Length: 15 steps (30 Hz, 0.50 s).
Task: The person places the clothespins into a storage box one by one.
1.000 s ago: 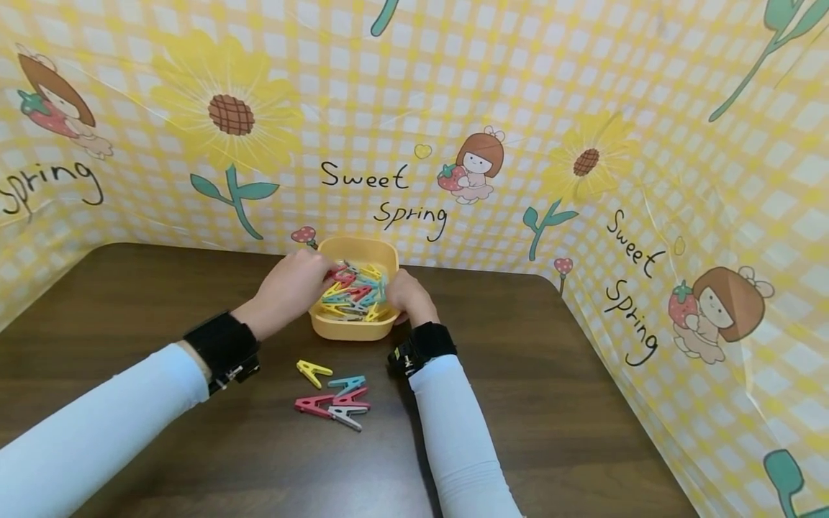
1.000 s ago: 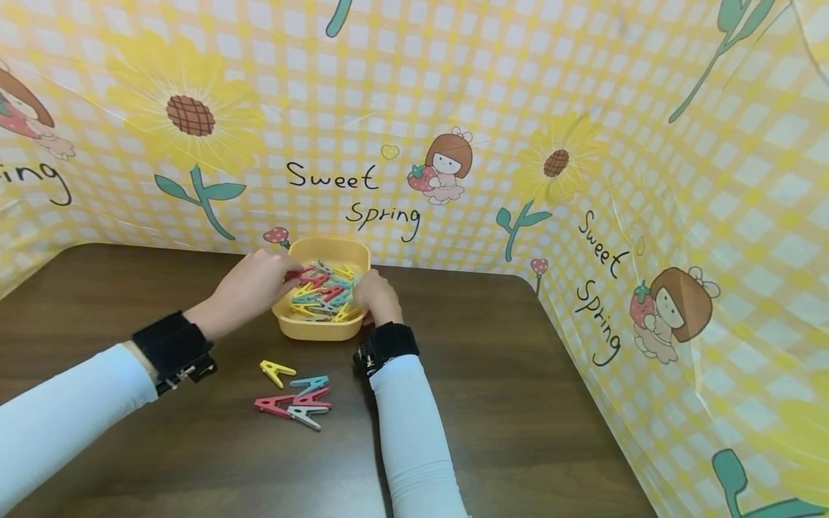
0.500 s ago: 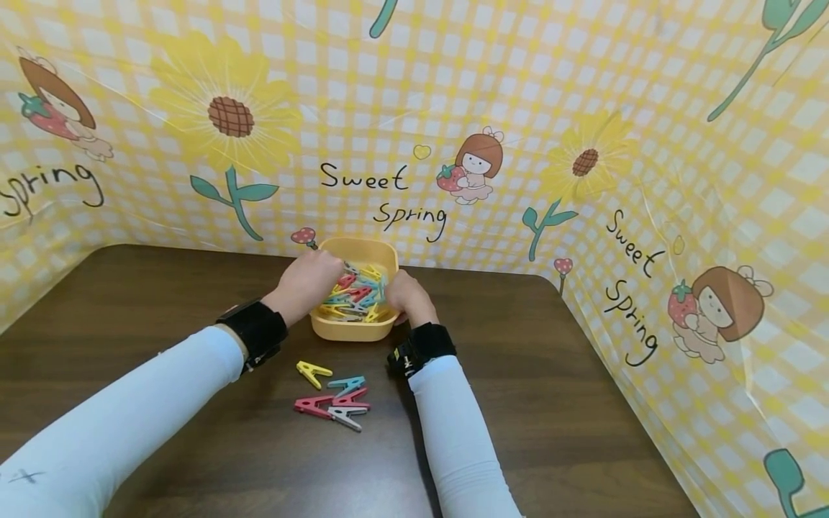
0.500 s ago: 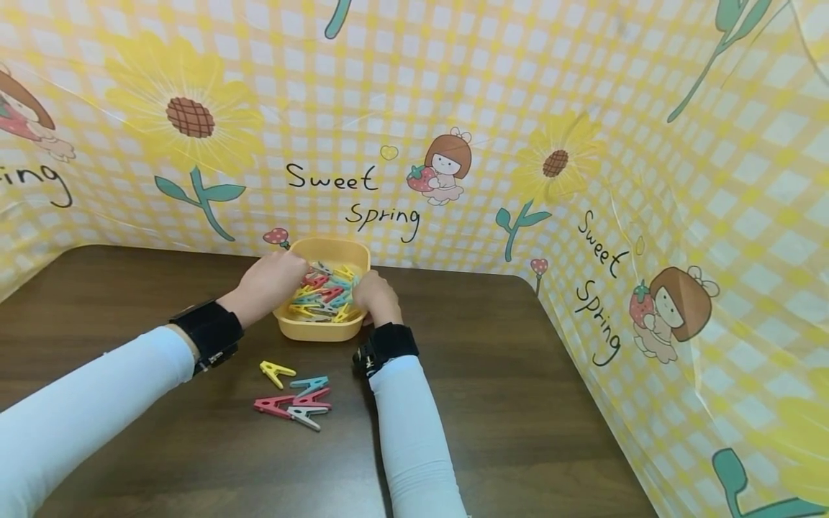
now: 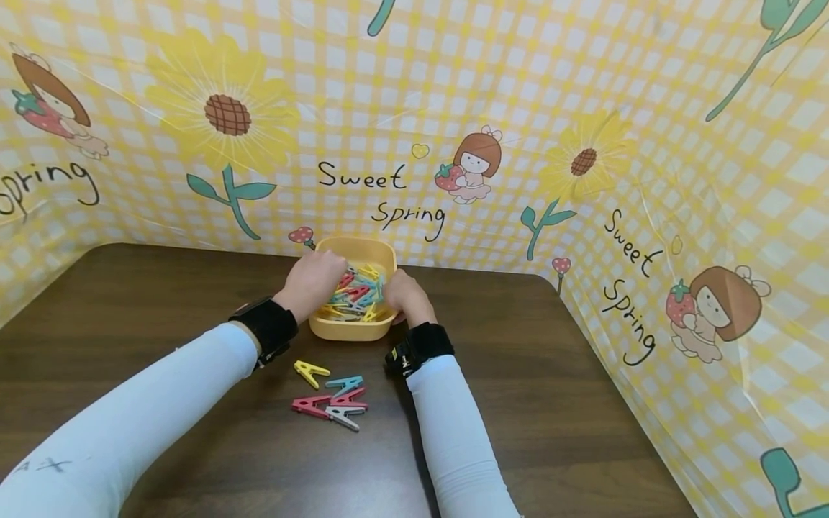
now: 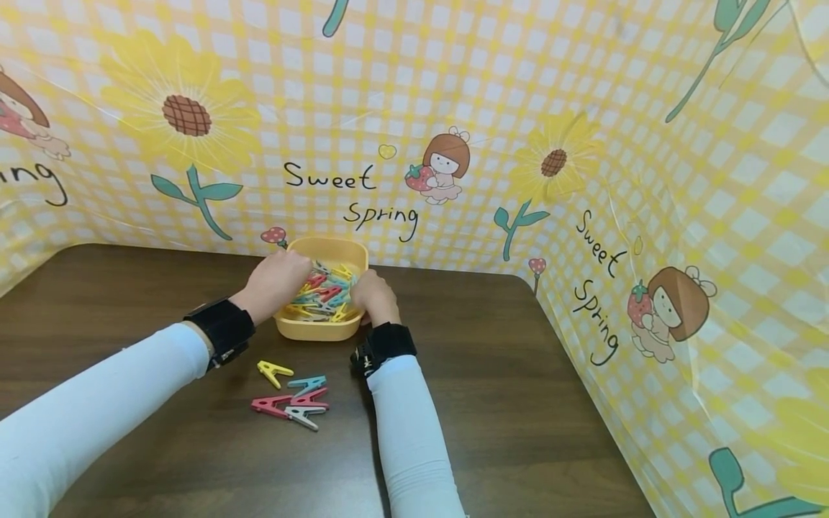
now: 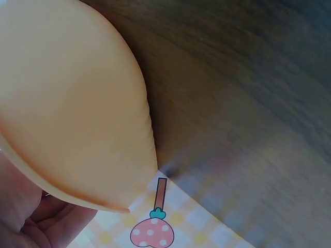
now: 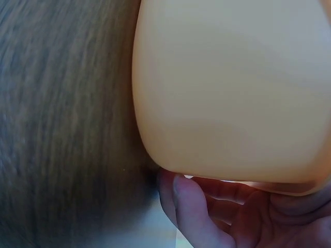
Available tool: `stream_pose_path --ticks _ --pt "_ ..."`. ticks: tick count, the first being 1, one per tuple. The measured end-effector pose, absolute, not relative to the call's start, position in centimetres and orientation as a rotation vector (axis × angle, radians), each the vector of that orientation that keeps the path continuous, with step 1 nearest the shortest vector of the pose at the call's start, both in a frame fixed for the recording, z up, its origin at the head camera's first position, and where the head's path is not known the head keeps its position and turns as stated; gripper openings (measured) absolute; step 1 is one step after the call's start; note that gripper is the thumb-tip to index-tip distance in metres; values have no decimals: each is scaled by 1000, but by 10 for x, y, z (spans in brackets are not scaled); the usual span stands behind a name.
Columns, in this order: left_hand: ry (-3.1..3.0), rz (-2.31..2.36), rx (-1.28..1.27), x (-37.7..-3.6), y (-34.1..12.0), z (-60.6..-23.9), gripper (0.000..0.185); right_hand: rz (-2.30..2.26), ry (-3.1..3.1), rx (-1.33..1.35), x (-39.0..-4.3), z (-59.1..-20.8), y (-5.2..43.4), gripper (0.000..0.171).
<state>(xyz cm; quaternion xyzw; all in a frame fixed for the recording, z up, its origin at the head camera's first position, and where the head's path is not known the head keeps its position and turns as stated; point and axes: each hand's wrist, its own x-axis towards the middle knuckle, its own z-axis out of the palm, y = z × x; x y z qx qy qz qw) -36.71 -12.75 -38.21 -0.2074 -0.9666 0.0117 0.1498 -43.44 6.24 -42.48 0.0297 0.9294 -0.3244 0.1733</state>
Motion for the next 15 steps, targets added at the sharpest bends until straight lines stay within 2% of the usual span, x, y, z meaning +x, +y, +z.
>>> stream_pose_path --ticks 4,7,10,15 --pt "-2804 33 -589 -368 -127 -384 14 -929 2629 107 -463 -452 64 40" --pt "-2808 36 -594 -368 -128 -384 13 -934 2613 134 -467 -455 64 39" --pt "-2798 31 -595 -368 -130 -382 14 -923 2623 146 -463 -450 63 37" --pt "-2840 -94 -531 -370 -133 -377 18 -941 2612 111 -430 -419 60 40"
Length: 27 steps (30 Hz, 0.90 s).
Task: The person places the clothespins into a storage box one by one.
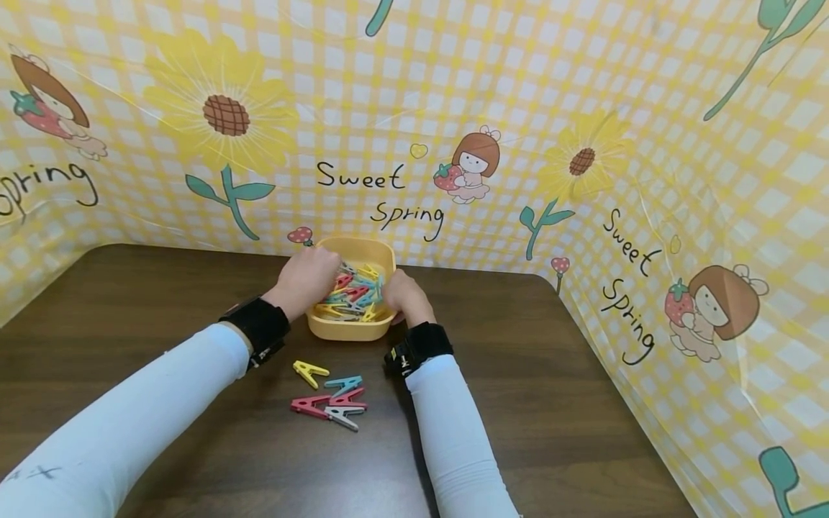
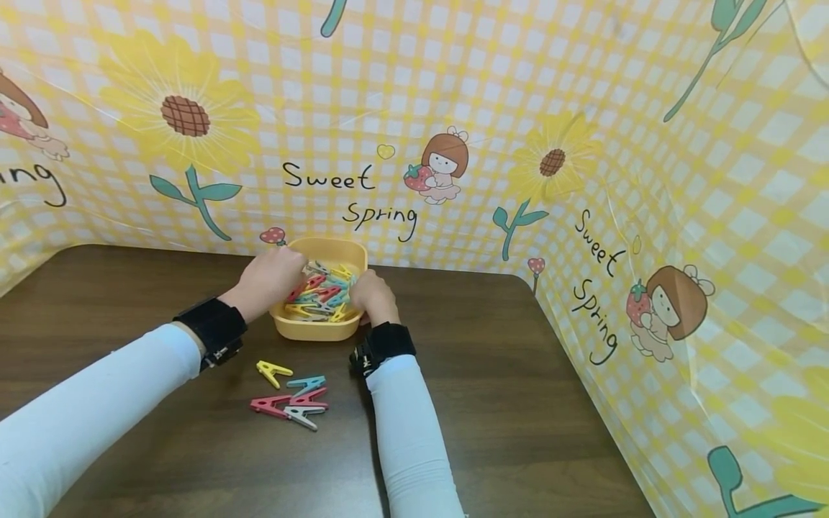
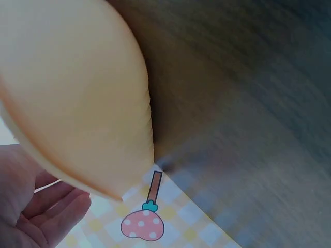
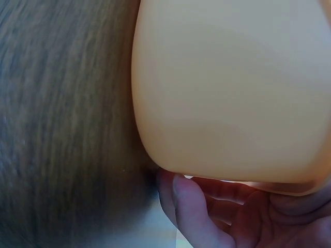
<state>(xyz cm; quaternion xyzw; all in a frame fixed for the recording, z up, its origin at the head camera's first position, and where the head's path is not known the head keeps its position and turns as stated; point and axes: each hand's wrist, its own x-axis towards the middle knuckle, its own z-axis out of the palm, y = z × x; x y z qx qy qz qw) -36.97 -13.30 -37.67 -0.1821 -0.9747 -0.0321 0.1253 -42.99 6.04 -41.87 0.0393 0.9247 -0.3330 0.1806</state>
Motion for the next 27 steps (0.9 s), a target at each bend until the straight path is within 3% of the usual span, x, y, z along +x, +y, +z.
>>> stream_pose_path --ticks 4,9,14,22,27 --pt "-2849 -142 -508 -368 -136 -374 10 -943 2613 91 -428 -417 63 40" --pt "-2788 -65 -554 -364 -141 -375 39 -932 2632 116 -460 -448 67 39" --pt "-2769 -108 -510 -356 -149 -365 51 -934 2623 140 -468 -456 66 41" --pt "-2671 -299 -470 -326 -169 -329 52 -939 2593 122 -422 -409 59 42" --pt "-2625 -450 -529 -295 -175 -306 46 -923 2608 120 -429 -415 60 43"
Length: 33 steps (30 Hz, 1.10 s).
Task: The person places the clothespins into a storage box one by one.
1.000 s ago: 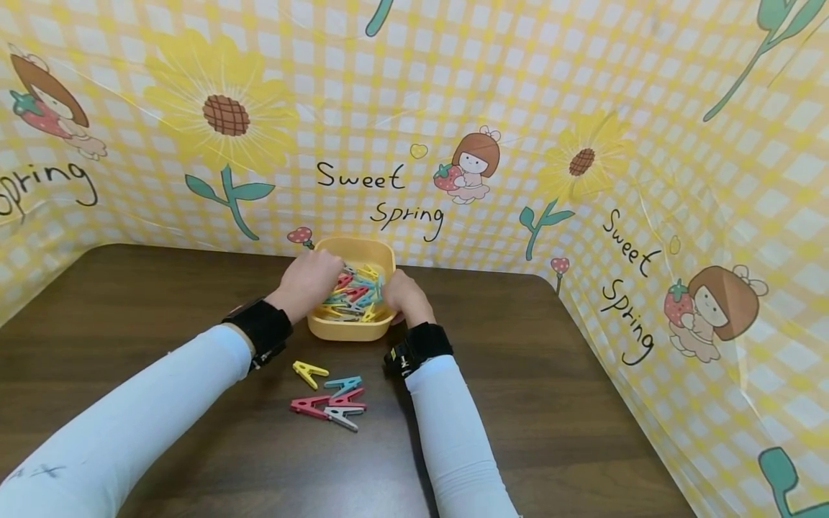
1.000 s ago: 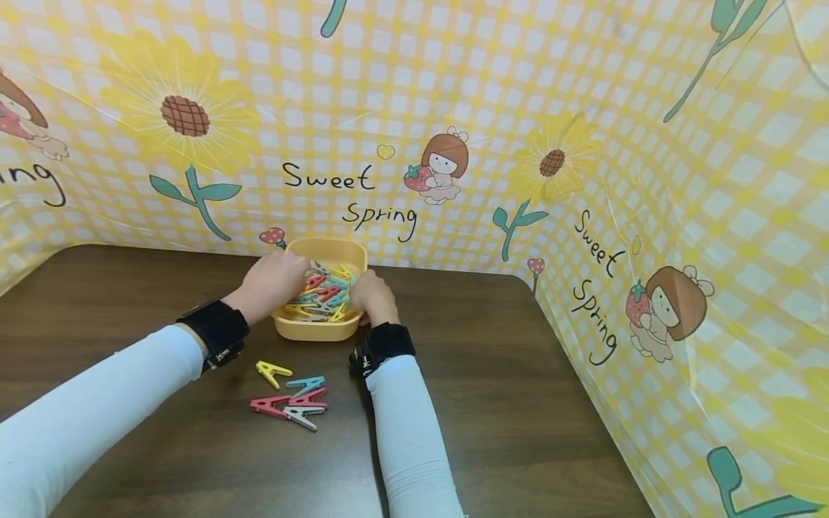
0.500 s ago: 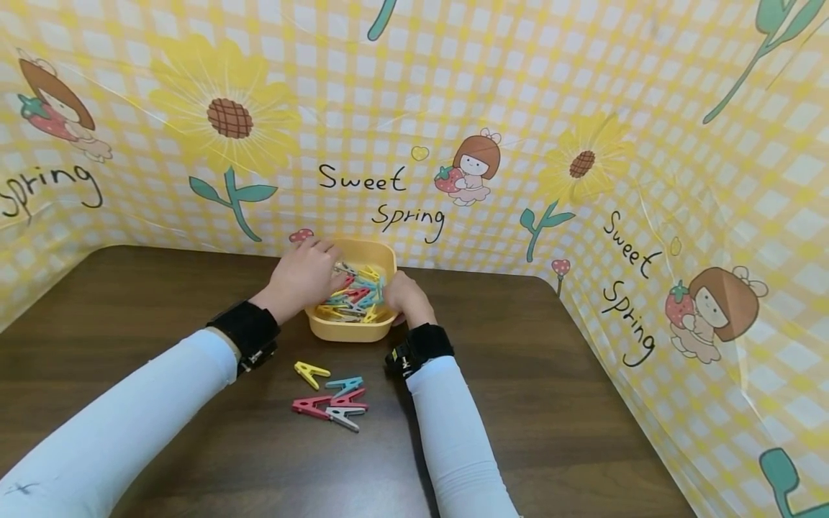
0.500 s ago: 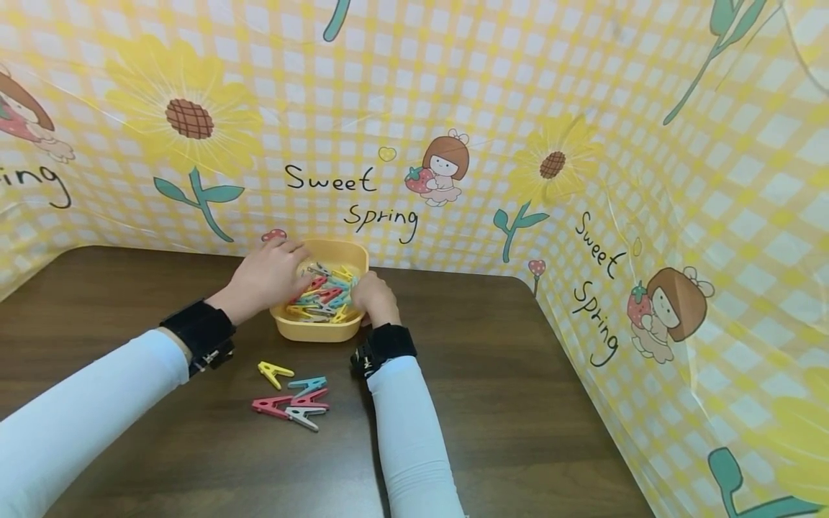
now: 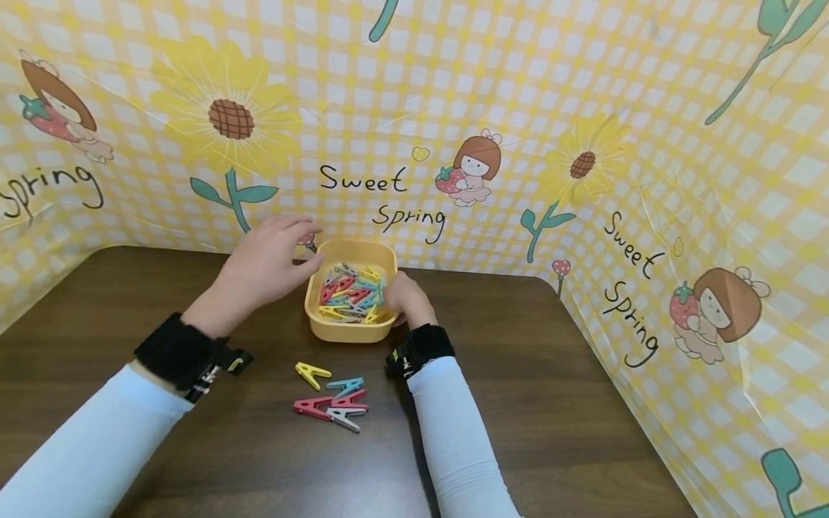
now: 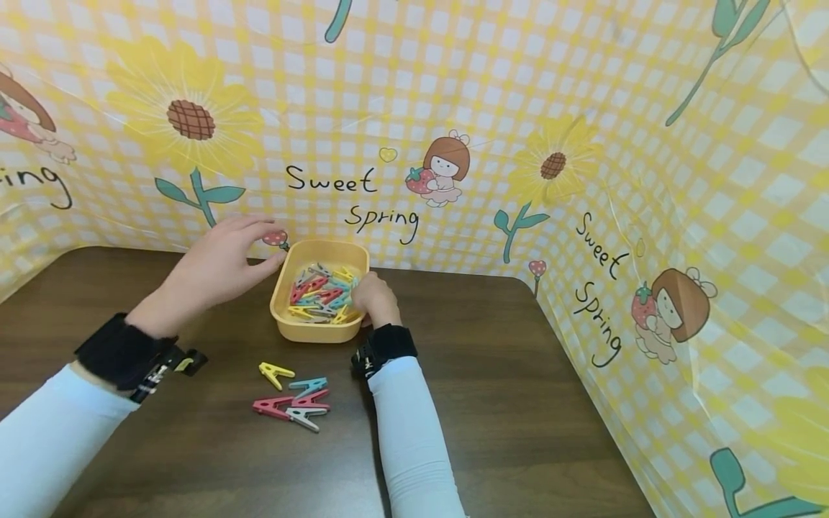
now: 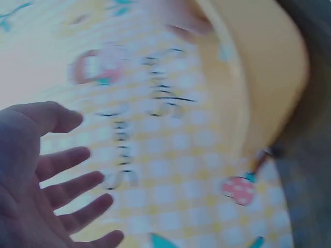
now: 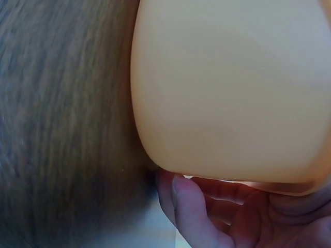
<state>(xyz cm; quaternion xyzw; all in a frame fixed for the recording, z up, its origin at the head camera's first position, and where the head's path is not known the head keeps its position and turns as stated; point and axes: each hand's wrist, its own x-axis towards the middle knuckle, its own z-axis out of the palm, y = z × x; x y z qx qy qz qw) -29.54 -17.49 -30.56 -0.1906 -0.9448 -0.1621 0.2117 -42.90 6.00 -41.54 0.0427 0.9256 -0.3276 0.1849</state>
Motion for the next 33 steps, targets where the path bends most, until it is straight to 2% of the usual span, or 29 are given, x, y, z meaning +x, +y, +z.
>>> stream_pose_path --ticks 6,11,19,26,33 --pt "-2560 -610 -808 -267 -180 -290 38 -943 2614 83 -417 -408 61 38" --pt "-2630 -521 -1073 -259 -181 -296 47 -929 2643 32 -410 -405 63 33" --pt "-3037 -463 -1083 -241 -175 -306 70 -902 2641 45 -412 -404 62 31" --pt "-3296 -406 -1065 -233 -166 -313 64 -921 2631 68 -415 -405 64 33" --pt "-3364 -356 -1077 -242 -157 -341 60 -932 2619 101 -459 -444 67 35"
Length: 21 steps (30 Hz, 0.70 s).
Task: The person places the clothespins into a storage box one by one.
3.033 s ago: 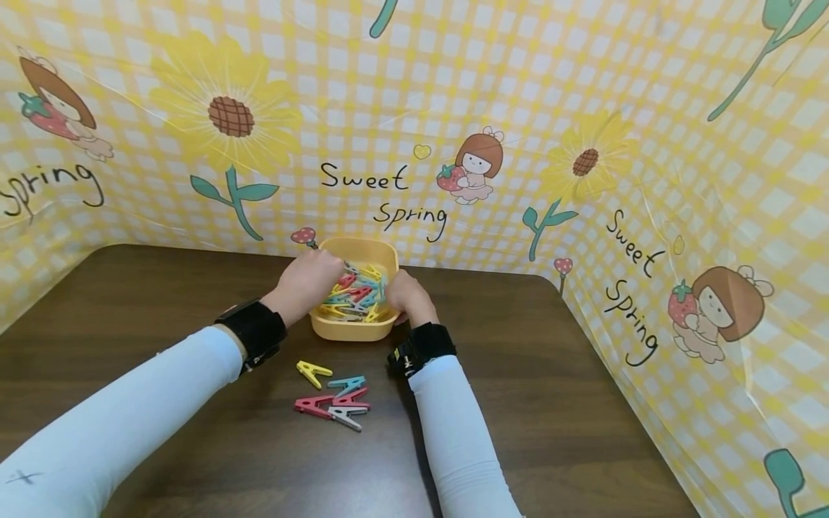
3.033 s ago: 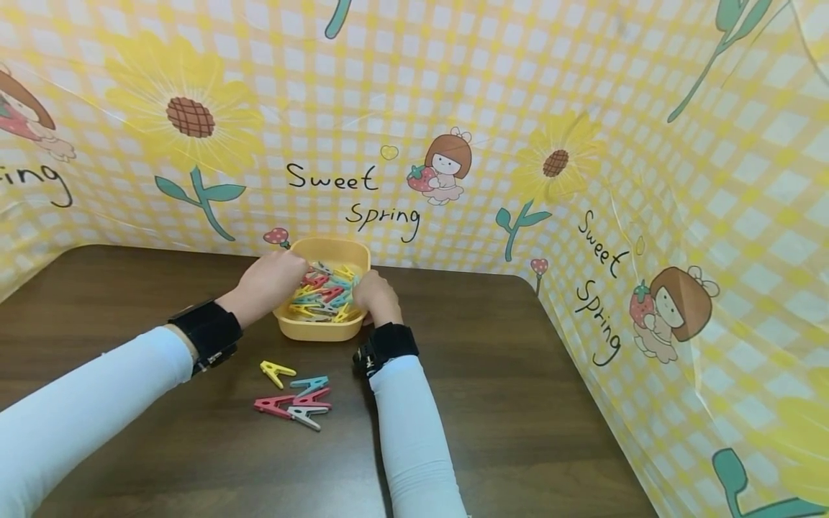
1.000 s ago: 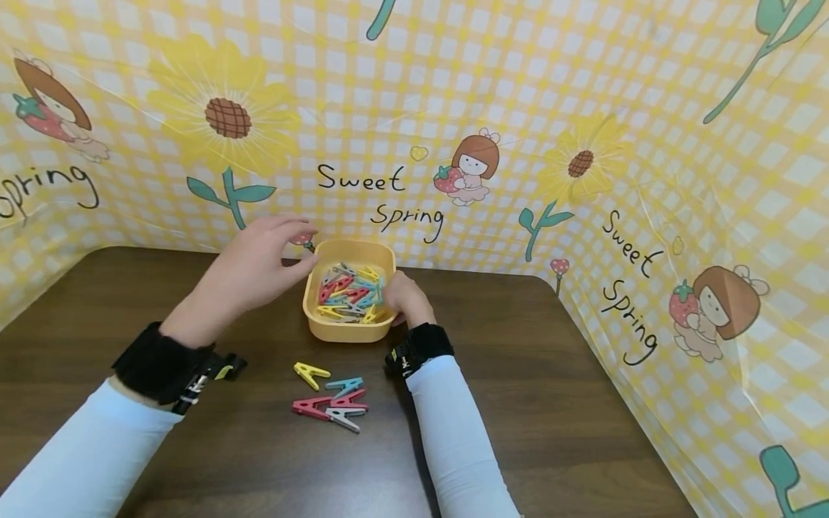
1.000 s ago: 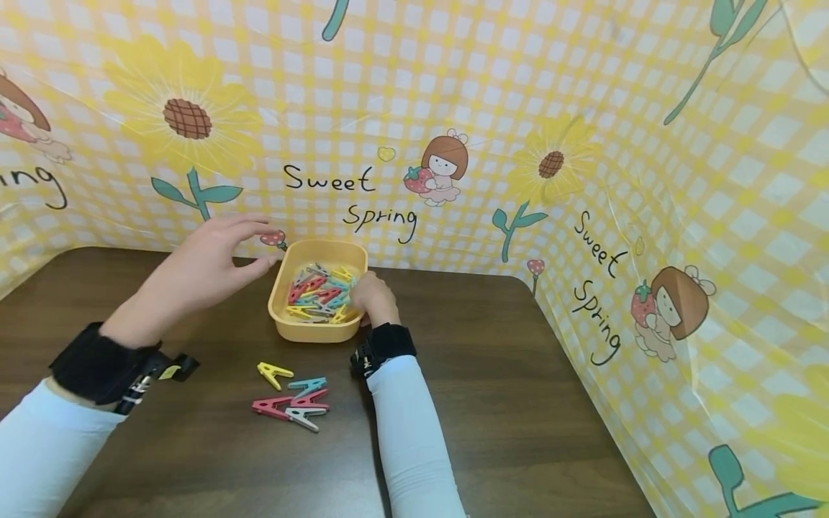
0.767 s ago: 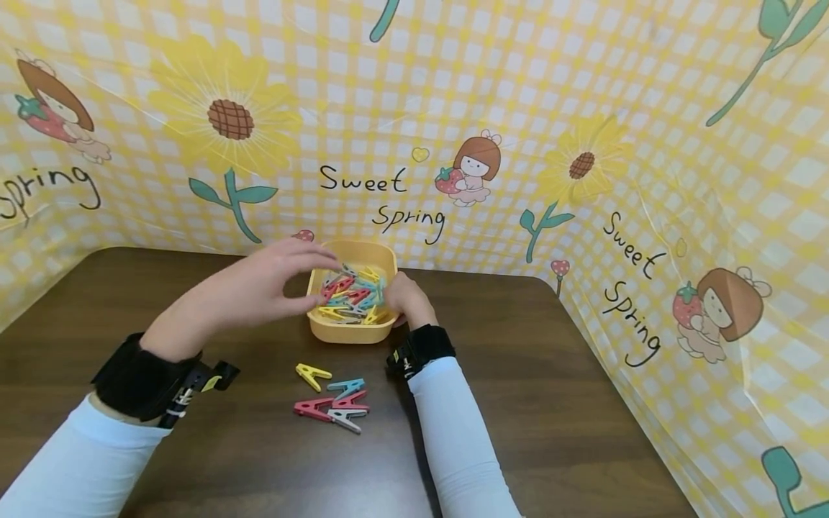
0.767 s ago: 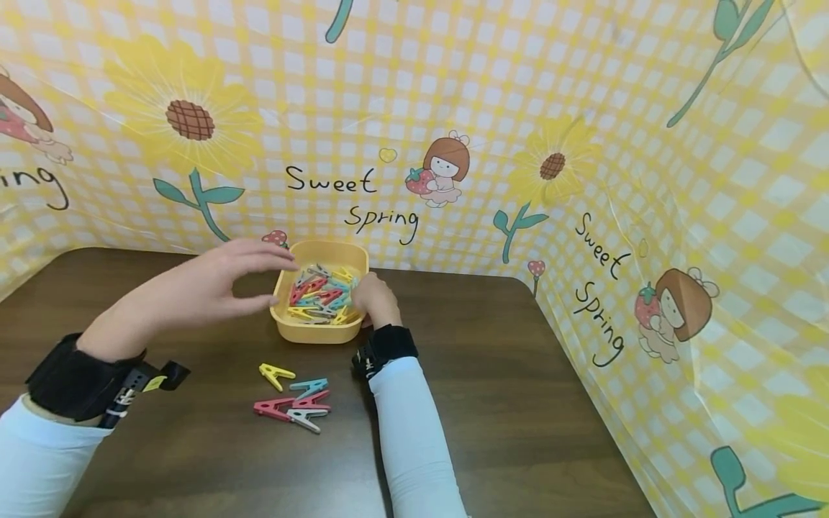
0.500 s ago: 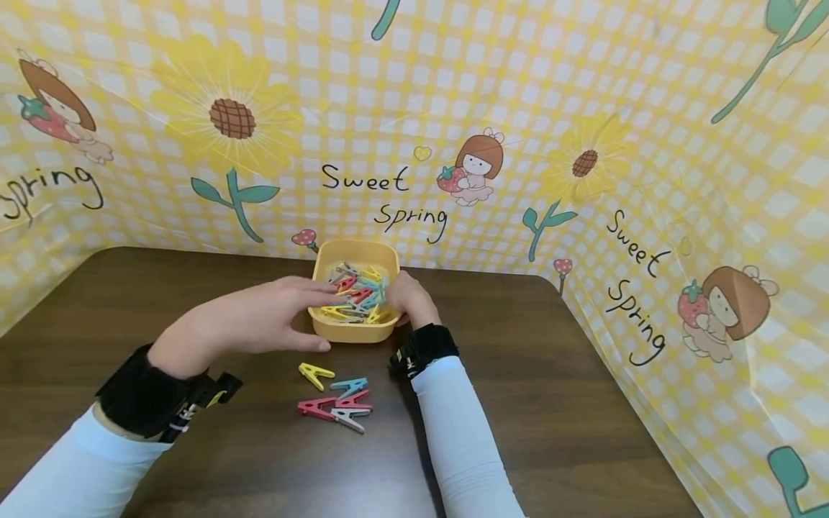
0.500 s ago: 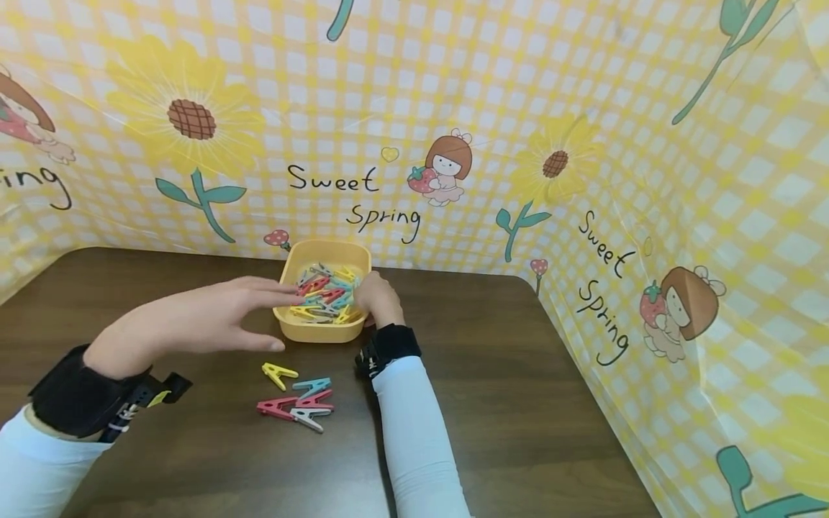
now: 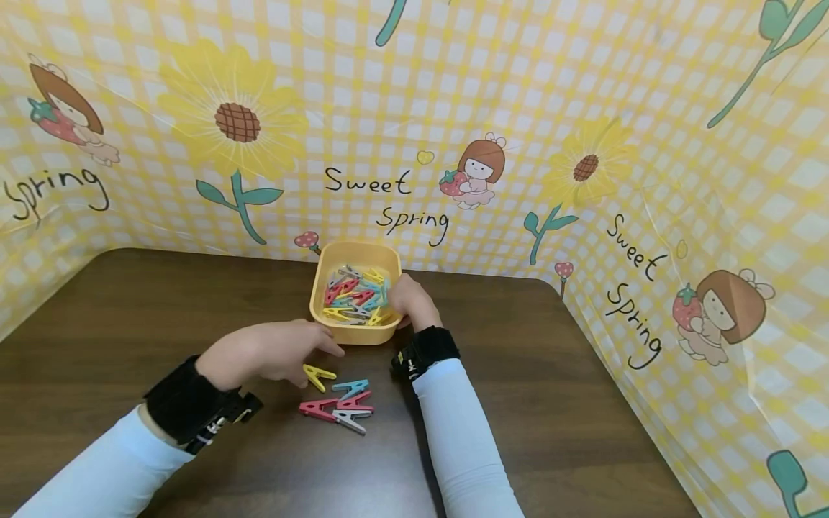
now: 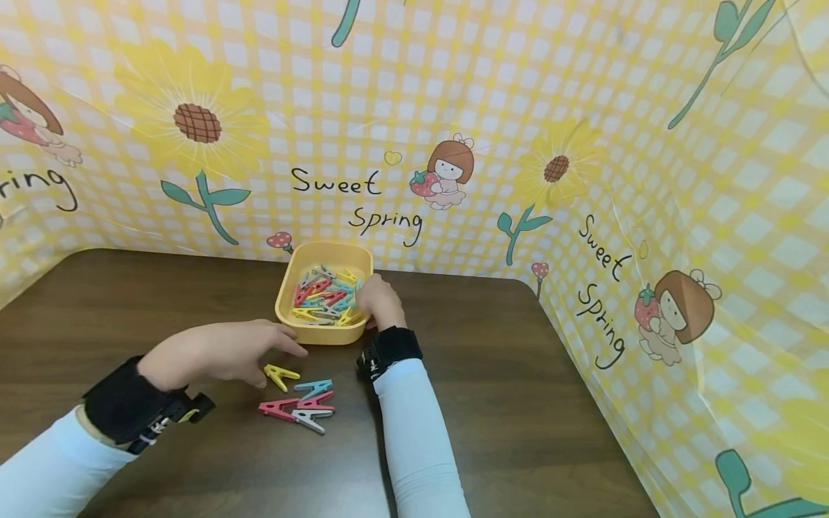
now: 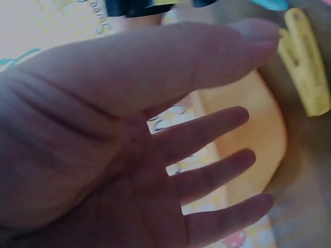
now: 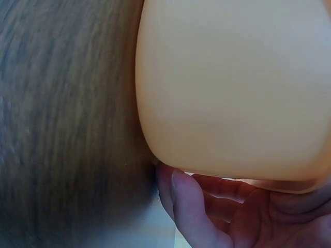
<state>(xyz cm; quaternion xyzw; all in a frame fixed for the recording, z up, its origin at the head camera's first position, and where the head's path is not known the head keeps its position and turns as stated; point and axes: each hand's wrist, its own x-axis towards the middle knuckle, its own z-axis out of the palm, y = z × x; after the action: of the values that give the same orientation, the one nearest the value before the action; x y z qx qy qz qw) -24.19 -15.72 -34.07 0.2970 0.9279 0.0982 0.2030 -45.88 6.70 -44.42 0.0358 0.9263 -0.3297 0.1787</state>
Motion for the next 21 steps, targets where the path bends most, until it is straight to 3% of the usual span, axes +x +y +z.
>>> stream_pose_path --ticks 14,21 --pt "2567 312 871 -252 -148 -368 44 -943 2621 98 -448 -432 64 36" --pt "2564 311 877 -255 -145 -376 35 -907 2634 100 -461 -447 65 36"
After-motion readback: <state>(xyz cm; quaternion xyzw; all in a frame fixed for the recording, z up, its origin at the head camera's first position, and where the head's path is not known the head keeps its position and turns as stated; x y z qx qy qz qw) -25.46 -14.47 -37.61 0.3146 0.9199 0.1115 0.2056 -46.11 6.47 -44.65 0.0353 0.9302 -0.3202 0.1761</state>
